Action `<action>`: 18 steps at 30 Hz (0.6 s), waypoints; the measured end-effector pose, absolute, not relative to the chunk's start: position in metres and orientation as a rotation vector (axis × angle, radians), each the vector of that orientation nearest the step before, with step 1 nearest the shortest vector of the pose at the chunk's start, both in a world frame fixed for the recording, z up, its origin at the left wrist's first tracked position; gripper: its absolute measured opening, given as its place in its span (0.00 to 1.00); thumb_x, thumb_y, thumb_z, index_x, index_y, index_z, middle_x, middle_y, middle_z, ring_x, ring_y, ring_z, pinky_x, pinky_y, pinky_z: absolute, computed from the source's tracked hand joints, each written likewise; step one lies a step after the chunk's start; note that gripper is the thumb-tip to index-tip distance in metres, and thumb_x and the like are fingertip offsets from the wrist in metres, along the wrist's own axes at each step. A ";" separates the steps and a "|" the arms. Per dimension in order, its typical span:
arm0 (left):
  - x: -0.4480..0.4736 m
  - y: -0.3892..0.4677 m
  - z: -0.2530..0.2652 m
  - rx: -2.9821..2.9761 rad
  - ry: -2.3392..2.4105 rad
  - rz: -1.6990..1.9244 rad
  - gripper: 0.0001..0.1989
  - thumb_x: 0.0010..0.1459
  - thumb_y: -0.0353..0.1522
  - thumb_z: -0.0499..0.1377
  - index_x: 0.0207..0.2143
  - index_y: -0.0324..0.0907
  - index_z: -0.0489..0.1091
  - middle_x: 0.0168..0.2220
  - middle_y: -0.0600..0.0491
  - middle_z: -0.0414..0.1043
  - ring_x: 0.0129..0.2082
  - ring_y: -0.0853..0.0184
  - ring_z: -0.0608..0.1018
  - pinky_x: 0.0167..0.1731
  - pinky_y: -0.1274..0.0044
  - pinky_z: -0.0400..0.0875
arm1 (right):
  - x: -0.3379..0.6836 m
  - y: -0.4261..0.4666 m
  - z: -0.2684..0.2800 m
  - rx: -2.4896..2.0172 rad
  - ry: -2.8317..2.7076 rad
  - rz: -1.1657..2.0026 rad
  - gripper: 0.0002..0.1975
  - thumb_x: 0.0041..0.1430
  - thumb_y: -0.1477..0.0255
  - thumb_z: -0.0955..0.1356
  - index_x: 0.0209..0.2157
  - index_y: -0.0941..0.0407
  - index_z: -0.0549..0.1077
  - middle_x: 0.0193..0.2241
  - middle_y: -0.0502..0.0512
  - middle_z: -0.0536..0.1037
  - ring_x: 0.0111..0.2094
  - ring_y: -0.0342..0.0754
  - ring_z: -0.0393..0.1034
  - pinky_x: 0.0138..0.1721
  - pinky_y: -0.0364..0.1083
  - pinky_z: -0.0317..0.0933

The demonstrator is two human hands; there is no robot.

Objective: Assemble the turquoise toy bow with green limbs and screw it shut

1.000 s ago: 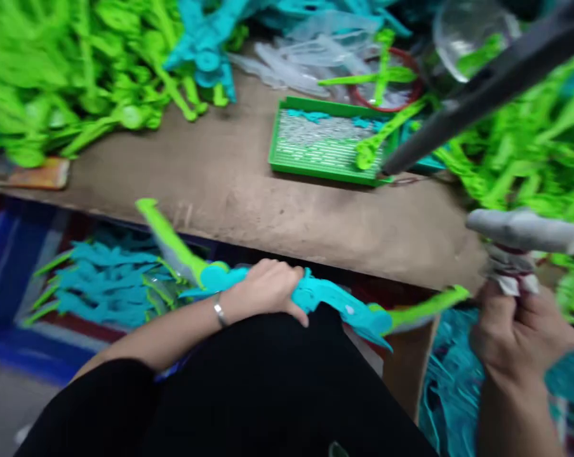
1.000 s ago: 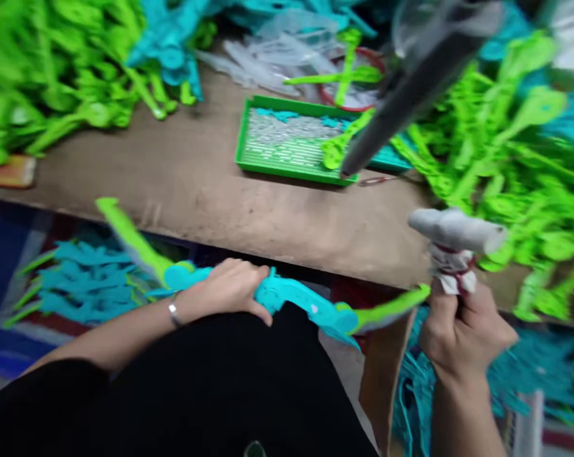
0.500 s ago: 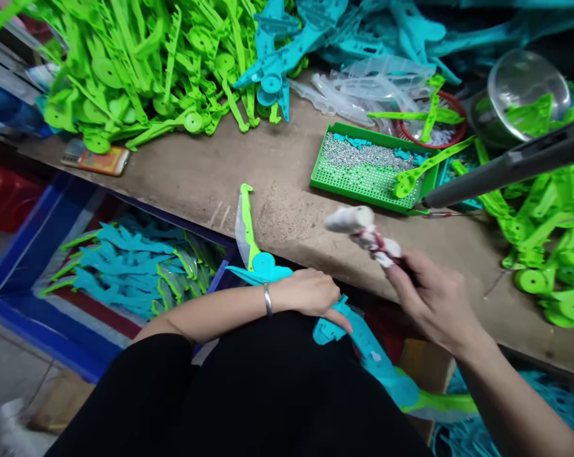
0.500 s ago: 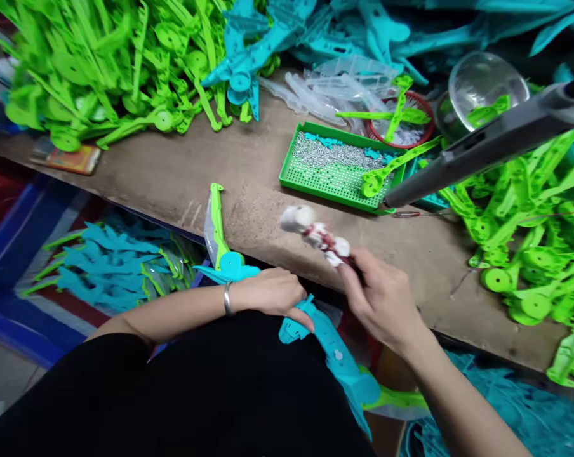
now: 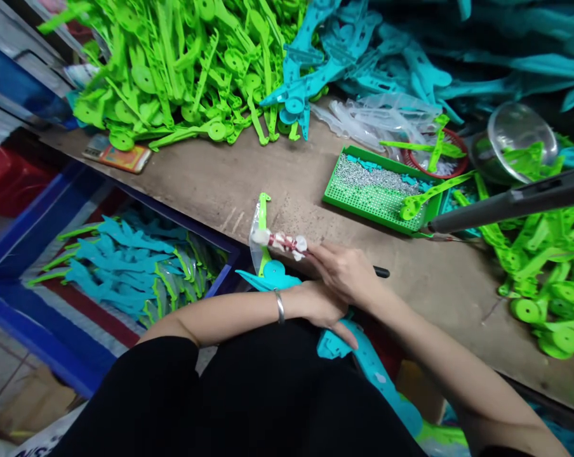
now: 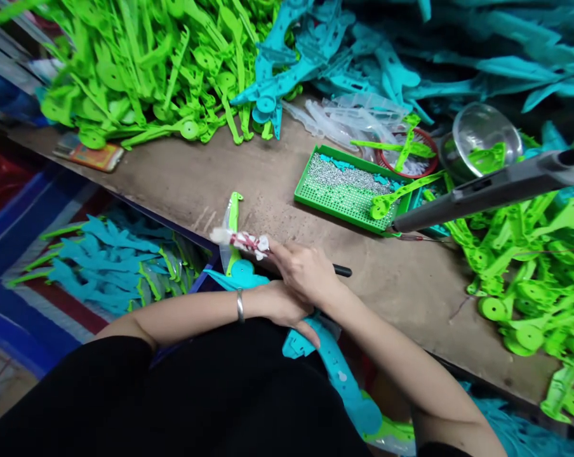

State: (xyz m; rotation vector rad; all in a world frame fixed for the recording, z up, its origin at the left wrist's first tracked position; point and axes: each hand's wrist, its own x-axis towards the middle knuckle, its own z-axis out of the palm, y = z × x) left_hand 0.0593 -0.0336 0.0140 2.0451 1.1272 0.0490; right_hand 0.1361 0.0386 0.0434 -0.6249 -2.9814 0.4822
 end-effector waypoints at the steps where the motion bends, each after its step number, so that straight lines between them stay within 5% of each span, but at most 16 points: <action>1: 0.059 -0.032 0.015 2.075 1.051 -0.008 0.35 0.58 0.60 0.53 0.29 0.36 0.78 0.27 0.44 0.77 0.29 0.60 0.76 0.30 0.73 0.68 | 0.132 0.039 0.043 -0.666 -2.928 0.472 0.22 0.73 0.64 0.55 0.57 0.55 0.72 0.31 0.57 0.78 0.28 0.47 0.69 0.26 0.45 0.54; 11: 0.056 -0.030 0.019 2.045 1.060 -0.112 0.38 0.53 0.64 0.52 0.28 0.37 0.78 0.27 0.42 0.77 0.26 0.56 0.80 0.21 0.74 0.64 | 0.086 0.056 0.040 -0.935 -2.857 0.474 0.22 0.73 0.64 0.55 0.60 0.52 0.69 0.37 0.59 0.80 0.34 0.51 0.74 0.32 0.45 0.55; 18: 0.054 -0.037 0.025 2.090 1.107 -0.160 0.40 0.54 0.64 0.48 0.32 0.38 0.78 0.31 0.39 0.79 0.34 0.50 0.82 0.32 0.70 0.70 | 0.097 0.065 0.060 -1.005 -2.855 0.531 0.21 0.72 0.65 0.58 0.62 0.50 0.67 0.43 0.59 0.81 0.39 0.51 0.75 0.34 0.45 0.56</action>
